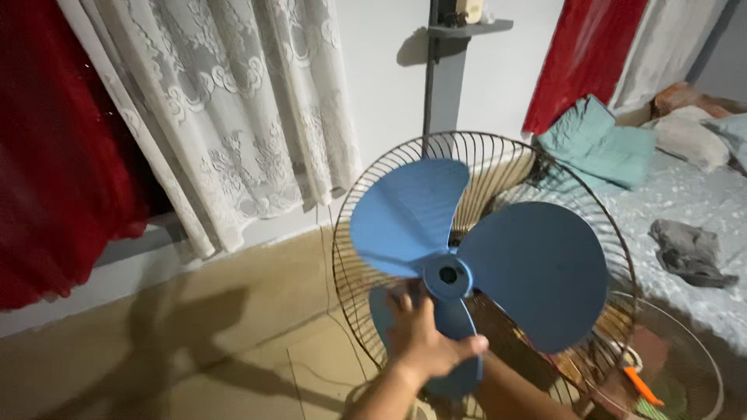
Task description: The person cleans a fan by wiping the blades and the front grille with a cloth that is repeatedly rinsed in a bucket of water.
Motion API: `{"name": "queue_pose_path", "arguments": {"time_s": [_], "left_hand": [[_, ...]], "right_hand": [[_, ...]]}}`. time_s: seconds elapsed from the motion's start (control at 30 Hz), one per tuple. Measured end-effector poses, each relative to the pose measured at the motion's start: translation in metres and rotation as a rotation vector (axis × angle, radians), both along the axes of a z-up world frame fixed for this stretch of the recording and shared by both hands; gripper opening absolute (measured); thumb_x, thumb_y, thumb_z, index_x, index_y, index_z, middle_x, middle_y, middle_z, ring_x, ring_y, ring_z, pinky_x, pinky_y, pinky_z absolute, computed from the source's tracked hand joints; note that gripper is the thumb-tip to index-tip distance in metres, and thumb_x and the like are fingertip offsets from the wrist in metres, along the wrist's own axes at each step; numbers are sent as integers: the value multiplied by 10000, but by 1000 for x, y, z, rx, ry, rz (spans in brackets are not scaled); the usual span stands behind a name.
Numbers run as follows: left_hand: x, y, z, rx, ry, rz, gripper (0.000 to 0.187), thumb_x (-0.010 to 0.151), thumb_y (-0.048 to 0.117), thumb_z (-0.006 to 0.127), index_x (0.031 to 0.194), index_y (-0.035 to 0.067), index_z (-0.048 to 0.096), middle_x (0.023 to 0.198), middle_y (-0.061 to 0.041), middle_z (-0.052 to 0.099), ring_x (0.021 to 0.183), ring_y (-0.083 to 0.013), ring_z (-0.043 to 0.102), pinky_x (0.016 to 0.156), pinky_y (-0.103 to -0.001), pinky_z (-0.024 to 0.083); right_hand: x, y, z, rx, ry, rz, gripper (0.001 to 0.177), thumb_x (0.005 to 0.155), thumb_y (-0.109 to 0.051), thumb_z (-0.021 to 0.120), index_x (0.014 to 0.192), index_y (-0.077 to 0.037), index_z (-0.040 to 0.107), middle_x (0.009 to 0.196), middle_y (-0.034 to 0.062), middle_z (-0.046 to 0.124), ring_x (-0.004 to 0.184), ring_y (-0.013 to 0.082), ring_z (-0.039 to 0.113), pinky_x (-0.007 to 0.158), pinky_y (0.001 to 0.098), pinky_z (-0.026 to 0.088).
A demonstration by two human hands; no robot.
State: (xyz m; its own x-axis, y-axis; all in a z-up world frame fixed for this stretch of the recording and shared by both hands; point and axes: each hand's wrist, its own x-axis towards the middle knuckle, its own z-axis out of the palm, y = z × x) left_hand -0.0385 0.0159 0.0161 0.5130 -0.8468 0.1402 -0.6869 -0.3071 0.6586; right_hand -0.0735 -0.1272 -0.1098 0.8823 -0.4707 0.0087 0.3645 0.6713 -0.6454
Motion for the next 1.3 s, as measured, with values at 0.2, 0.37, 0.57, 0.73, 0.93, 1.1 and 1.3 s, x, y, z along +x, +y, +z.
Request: {"name": "queue_pose_path", "arguments": {"time_s": [0.2, 0.37, 0.57, 0.73, 0.93, 1.1, 1.3], "left_hand": [[15, -16, -10, -432, -37, -120, 1056, 584, 724, 799, 1451, 170, 564, 1489, -191, 520, 1375, -443, 446, 1177, -574, 303], [26, -25, -24, -421, -9, -138, 1041, 583, 655, 858, 1430, 140, 541, 1375, -179, 571, 1204, -386, 511, 1057, -500, 419], [33, -30, -37, -300, 60, -92, 921, 642, 508, 857, 1424, 136, 545, 1398, -225, 539, 1280, -397, 504, 1088, -468, 431], [27, -26, -32, -317, -90, -47, 1096, 592, 459, 890, 1517, 105, 421, 1461, -267, 439, 1290, -452, 393, 1092, -519, 328], [20, -34, -35, -214, -14, 28, 853, 679, 555, 848, 1347, 99, 580, 1344, -266, 521, 1283, -443, 452, 1106, -504, 375], [12, -35, -26, -318, 91, 54, 936, 615, 719, 796, 1282, 87, 618, 1265, -221, 605, 1202, -392, 586, 1022, -489, 486], [2, -35, -15, -174, 18, 108, 1116, 639, 842, 739, 1390, 44, 529, 1393, -293, 504, 1294, -483, 493, 1000, -545, 422]], "right_hand": [[-65, 16, 45, 122, 372, 59, 452, 979, -458, 458, 1200, -109, 641, 1108, 105, 721, 1057, 267, 654, 980, 480, 487], [-108, 60, 81, 210, 192, -148, 326, 993, -311, 446, 1122, -122, 678, 1022, 26, 710, 975, 176, 672, 912, 427, 552], [-84, 23, 54, -10, -185, -177, 232, 1168, -252, 548, 1165, -90, 713, 837, -38, 624, 707, 92, 597, 608, 258, 486], [-52, 7, 53, -20, 208, -243, 354, 1063, -435, 487, 992, -133, 657, 872, -3, 663, 742, 109, 628, 667, 270, 516], [-90, 71, 90, 240, 336, -196, 452, 983, -452, 405, 1106, -83, 635, 1037, 114, 698, 908, 234, 686, 835, 431, 586], [-116, 103, 51, -80, 399, -456, 358, 927, -237, 543, 1207, -28, 624, 1074, 129, 728, 962, 243, 711, 856, 412, 592], [-127, 114, 61, -836, 804, -799, 368, 802, 0, 669, 1170, -12, 662, 1028, 123, 803, 961, 192, 774, 846, 347, 593]]}}
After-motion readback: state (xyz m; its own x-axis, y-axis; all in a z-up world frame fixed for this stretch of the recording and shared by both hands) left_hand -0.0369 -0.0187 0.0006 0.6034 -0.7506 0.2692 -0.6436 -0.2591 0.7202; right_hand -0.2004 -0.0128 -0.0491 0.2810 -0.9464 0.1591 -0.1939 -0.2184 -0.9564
